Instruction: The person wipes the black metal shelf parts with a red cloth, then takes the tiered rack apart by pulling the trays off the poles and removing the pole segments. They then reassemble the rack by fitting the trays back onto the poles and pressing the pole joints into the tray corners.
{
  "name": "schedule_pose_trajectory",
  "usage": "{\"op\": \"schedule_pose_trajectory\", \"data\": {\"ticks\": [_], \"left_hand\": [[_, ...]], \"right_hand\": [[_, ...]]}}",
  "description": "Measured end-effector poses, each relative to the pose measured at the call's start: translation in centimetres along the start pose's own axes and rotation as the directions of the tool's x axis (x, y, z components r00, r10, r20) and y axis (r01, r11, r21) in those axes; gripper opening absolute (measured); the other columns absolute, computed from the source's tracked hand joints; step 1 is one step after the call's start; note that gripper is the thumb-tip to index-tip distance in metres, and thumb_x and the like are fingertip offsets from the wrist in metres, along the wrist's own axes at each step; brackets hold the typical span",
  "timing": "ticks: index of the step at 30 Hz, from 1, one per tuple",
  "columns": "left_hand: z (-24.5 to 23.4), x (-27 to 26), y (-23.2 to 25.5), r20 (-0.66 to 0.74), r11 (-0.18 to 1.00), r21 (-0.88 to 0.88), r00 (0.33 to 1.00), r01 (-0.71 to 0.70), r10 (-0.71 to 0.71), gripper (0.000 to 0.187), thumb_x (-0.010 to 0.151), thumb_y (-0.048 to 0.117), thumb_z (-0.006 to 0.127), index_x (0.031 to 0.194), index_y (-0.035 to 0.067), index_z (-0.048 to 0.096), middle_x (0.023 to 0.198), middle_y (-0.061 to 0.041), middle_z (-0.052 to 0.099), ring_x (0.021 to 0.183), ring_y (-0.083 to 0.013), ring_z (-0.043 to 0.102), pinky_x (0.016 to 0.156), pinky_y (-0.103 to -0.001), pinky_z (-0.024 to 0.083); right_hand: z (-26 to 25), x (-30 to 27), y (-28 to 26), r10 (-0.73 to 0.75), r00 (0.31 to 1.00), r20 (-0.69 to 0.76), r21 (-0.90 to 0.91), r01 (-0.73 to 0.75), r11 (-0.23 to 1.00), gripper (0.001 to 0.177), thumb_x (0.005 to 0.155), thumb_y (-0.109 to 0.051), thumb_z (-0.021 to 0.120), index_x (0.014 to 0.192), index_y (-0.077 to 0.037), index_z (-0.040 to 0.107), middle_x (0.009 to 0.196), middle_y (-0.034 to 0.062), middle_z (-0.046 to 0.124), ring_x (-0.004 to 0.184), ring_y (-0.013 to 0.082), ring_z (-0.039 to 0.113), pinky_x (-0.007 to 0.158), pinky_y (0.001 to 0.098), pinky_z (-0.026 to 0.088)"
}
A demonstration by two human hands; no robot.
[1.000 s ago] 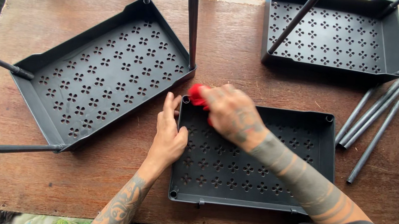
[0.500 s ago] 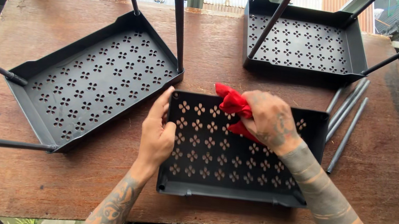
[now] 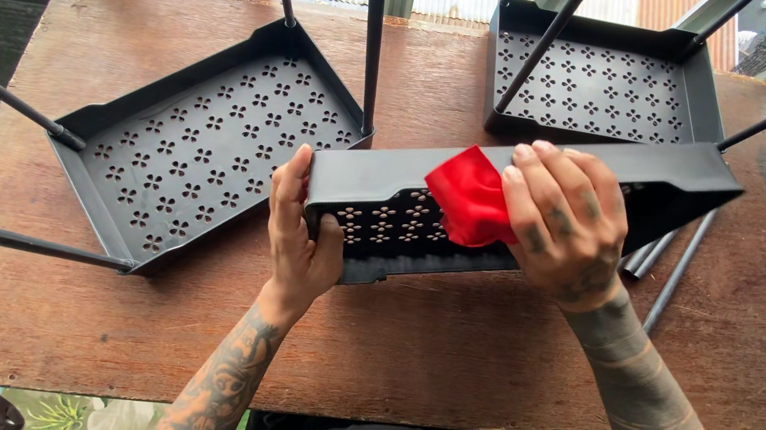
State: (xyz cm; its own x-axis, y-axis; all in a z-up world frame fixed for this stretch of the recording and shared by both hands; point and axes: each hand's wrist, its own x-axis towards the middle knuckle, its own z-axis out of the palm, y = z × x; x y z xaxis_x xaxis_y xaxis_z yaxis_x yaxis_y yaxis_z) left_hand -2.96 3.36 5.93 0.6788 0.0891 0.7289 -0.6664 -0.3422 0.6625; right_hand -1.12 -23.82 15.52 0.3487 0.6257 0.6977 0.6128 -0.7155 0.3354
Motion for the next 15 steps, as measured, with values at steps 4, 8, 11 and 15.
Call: {"op": "schedule_pose_trajectory", "data": {"ticks": [4,8,11,15], "left_hand": [[-0.1,0.8,0.6,0.016,0.981,-0.169,0.995,0.099,-0.098,0.059,0.098,0.000,0.063,0.152,-0.002,0.039,0.127,-0.012,0.057,0.111,-0.0174,0.064,0.098,-0.031,0.054],[-0.2,2.4,1.0,-0.015,0.986,-0.090,0.990,0.138,-0.140,0.044,0.097,0.005,0.070,0.137,0.000,0.053,0.112,-0.009,0.065,0.095,-0.0145,0.064,0.085,-0.027,0.054],[0.2,2.8,1.0,-0.068,0.988,-0.071,0.988,0.136,-0.141,0.035,0.100,0.002,0.067,0.133,0.000,0.055,0.108,-0.009,0.068,0.094,-0.0151,0.066,0.085,-0.027,0.055],[0.2,2.2,0.6,-0.122,0.990,-0.029,0.983,0.135,-0.137,0.032,0.101,-0.005,0.057,0.133,0.000,0.055,0.107,-0.010,0.070,0.095,-0.0154,0.069,0.086,-0.028,0.056]], "right_hand": [[0.1,-0.3,-0.1,-0.011,0.999,-0.049,0.023,0.012,1.000,0.031,0.099,-0.015,0.076,0.122,-0.004,0.060,0.123,0.0136,0.071,0.119,0.0291,0.069,0.101,0.0480,0.055],[0.0,0.0,0.3,0.005,0.996,-0.091,0.080,0.003,0.997,0.030,0.099,-0.015,0.074,0.123,-0.003,0.060,0.124,0.0147,0.070,0.119,0.0304,0.068,0.103,0.0490,0.054],[0.1,0.0,0.6,0.067,0.997,-0.044,0.239,-0.054,0.969,0.028,0.098,-0.016,0.072,0.122,-0.005,0.062,0.124,0.0146,0.071,0.118,0.0311,0.069,0.106,0.0506,0.053],[-0.8,0.6,1.5,0.252,0.966,-0.057,0.542,-0.182,0.821,0.025,0.099,-0.007,0.066,0.123,-0.005,0.064,0.119,0.0134,0.073,0.113,0.0268,0.074,0.106,0.0455,0.061]]}}
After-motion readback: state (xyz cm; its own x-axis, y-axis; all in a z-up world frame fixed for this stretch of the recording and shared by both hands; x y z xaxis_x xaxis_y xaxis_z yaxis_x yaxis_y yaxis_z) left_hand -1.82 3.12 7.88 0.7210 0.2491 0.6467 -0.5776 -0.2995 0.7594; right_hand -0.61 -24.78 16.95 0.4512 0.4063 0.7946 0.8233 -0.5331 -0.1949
